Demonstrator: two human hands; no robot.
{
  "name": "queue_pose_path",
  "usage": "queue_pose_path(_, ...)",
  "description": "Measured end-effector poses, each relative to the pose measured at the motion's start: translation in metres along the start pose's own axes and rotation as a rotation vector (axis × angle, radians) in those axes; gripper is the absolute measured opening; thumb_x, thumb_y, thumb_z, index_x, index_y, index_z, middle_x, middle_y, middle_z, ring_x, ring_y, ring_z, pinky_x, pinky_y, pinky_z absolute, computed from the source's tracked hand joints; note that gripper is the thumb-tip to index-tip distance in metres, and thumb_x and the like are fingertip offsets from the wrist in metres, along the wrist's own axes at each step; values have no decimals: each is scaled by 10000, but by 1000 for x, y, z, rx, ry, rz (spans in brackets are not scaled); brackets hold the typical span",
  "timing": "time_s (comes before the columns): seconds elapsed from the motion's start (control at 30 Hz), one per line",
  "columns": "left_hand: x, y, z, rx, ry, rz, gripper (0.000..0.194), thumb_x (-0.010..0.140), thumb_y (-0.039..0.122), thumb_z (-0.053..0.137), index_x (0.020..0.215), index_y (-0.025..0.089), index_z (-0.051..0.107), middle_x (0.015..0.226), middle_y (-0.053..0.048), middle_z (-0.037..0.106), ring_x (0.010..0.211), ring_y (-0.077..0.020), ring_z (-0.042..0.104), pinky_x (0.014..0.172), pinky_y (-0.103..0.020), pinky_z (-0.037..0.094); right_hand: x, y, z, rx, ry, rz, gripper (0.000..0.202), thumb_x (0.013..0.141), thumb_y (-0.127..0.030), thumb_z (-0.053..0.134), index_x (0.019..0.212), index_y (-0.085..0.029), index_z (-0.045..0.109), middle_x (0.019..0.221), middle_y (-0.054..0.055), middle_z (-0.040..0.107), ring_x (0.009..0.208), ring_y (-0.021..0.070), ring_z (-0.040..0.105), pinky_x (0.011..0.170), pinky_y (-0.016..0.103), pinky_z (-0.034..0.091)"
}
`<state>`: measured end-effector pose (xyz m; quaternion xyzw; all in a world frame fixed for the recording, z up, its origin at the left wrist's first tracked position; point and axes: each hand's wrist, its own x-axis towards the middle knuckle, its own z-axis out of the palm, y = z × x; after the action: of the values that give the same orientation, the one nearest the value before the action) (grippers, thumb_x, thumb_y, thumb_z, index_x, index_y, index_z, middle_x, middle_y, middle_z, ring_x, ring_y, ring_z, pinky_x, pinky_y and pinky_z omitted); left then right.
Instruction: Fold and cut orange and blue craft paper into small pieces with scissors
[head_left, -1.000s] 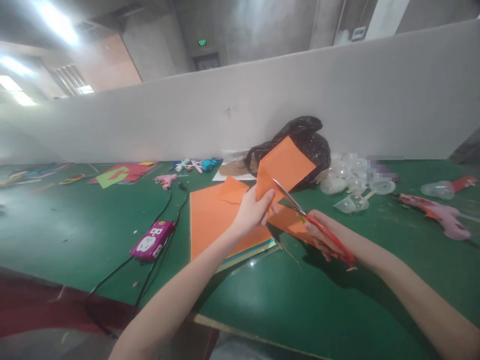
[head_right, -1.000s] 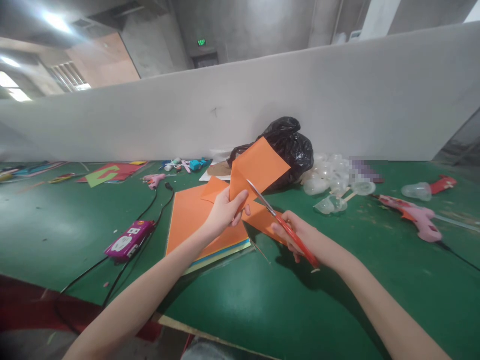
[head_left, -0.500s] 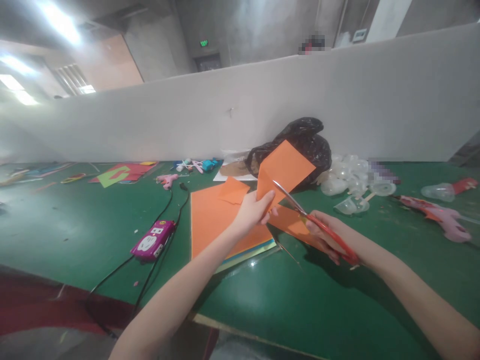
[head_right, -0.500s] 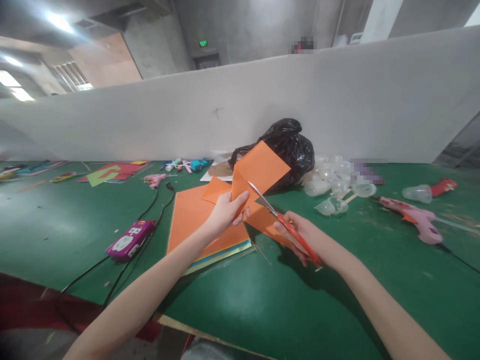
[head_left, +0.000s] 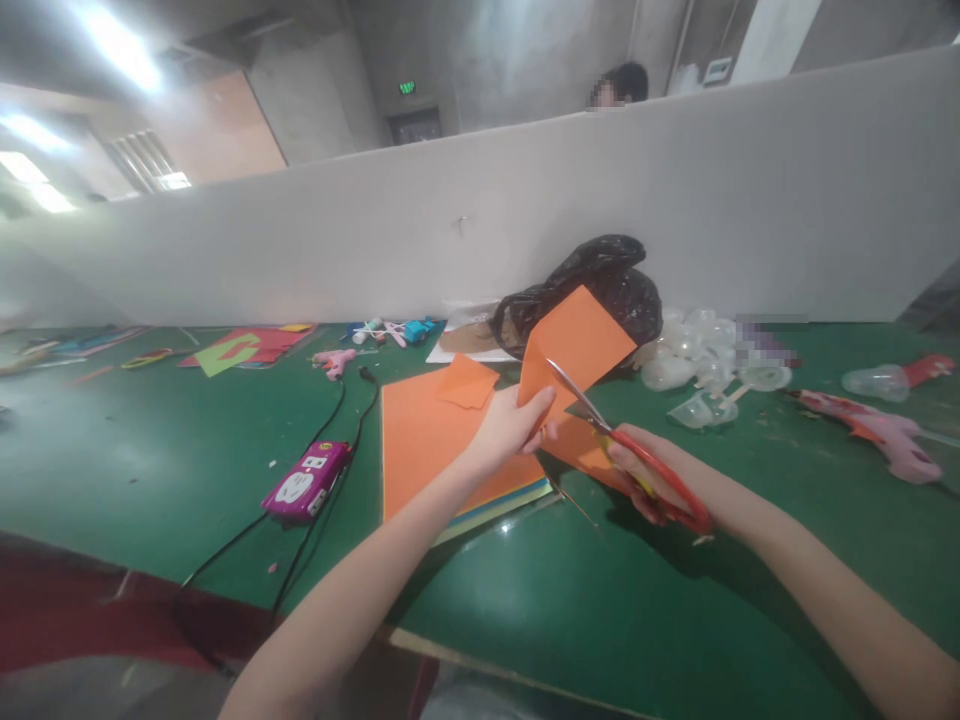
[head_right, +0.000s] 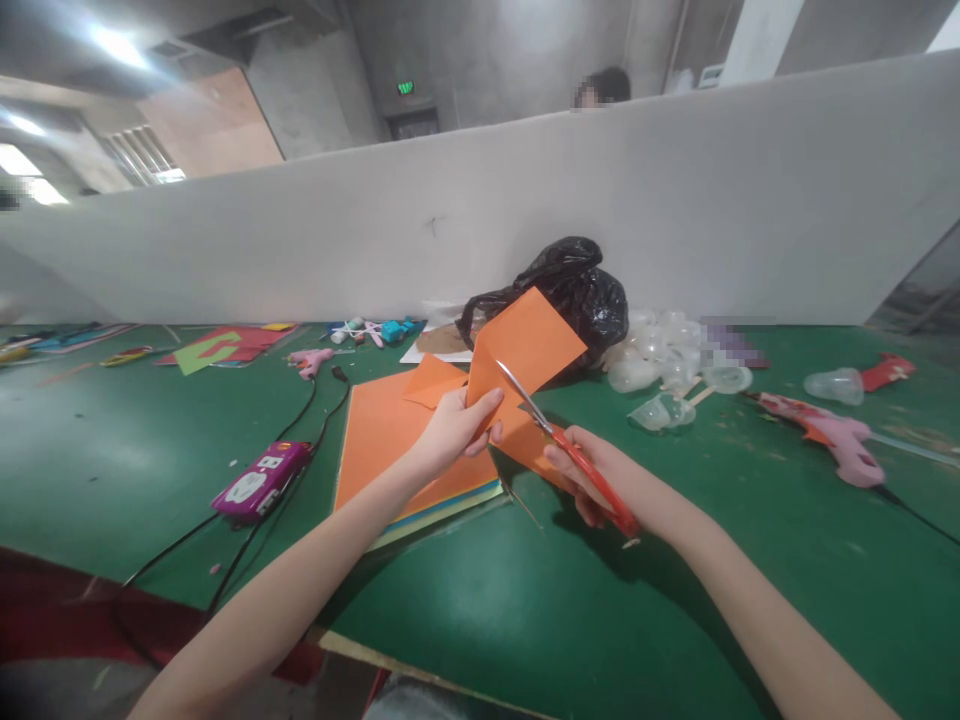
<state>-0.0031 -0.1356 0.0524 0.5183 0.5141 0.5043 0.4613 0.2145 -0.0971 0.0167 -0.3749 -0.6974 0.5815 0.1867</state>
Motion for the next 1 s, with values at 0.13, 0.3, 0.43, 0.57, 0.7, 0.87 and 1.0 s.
queue_pose_path(0.13, 0, -2, 1, -1, 7, -3, 264, 937, 405, 524, 780, 194, 500, 543, 35, 615, 299, -37, 351, 362, -189, 252, 0, -5, 3, 18, 2, 4, 533, 831, -764, 538, 802, -266, 351, 422, -125, 420, 270, 97, 410, 288, 195, 268)
queue_pose_path(0.3, 0, -2, 1, -23, -5, 1, 276, 938, 422, 522, 782, 196, 492, 539, 42, 606, 299, -36, 346, 363, -188, 252, -1, -2, 0, -39, -4, -34, 481, 893, -714, 498, 812, -265, 344, 424, -126, 412, 275, 87, 365, 316, 200, 217)
queue_pose_path(0.43, -3, 1, 1, 13, -54, -5, 306, 941, 420, 520, 746, 186, 501, 550, 29, 610, 307, -31, 350, 359, -186, 256, -2, 4, -4, -85, -45, -81, 450, 934, -681, 469, 831, -263, 337, 546, -118, 371, 359, 68, 344, 366, 208, 216)
queue_pose_path(0.57, -5, 3, 1, 58, -107, -19, 328, 951, 419, 496, 731, 177, 518, 547, 20, 609, 315, -33, 355, 362, -188, 265, -4, 3, -3, -87, -51, -74, 448, 930, -682, 468, 838, -264, 337, 584, -114, 355, 375, 64, 324, 362, 212, 223)
queue_pose_path(0.7, -4, 1, -1, 70, -104, -32, 315, 947, 431, 510, 756, 181, 516, 567, 22, 622, 324, -30, 348, 370, -185, 271, -1, 1, 0, -67, -10, -46, 489, 893, -731, 476, 835, -264, 343, 537, -124, 371, 321, 61, 337, 319, 197, 223)
queue_pose_path(0.87, -1, -2, -3, 87, -113, -52, 305, 956, 413, 489, 763, 178, 515, 572, 16, 628, 319, -27, 354, 374, -186, 275, 3, 2, 0, -23, 25, -14, 534, 845, -773, 514, 821, -265, 351, 483, -133, 374, 265, 70, 341, 268, 190, 224)
queue_pose_path(1.0, -1, -1, -3, 66, -114, -47, 267, 956, 406, 501, 806, 186, 502, 589, 24, 640, 314, -22, 354, 378, -180, 277, 0, -3, -1, -36, -4, -32, 557, 838, -802, 489, 819, -263, 350, 472, -130, 371, 269, 66, 338, 275, 188, 221)
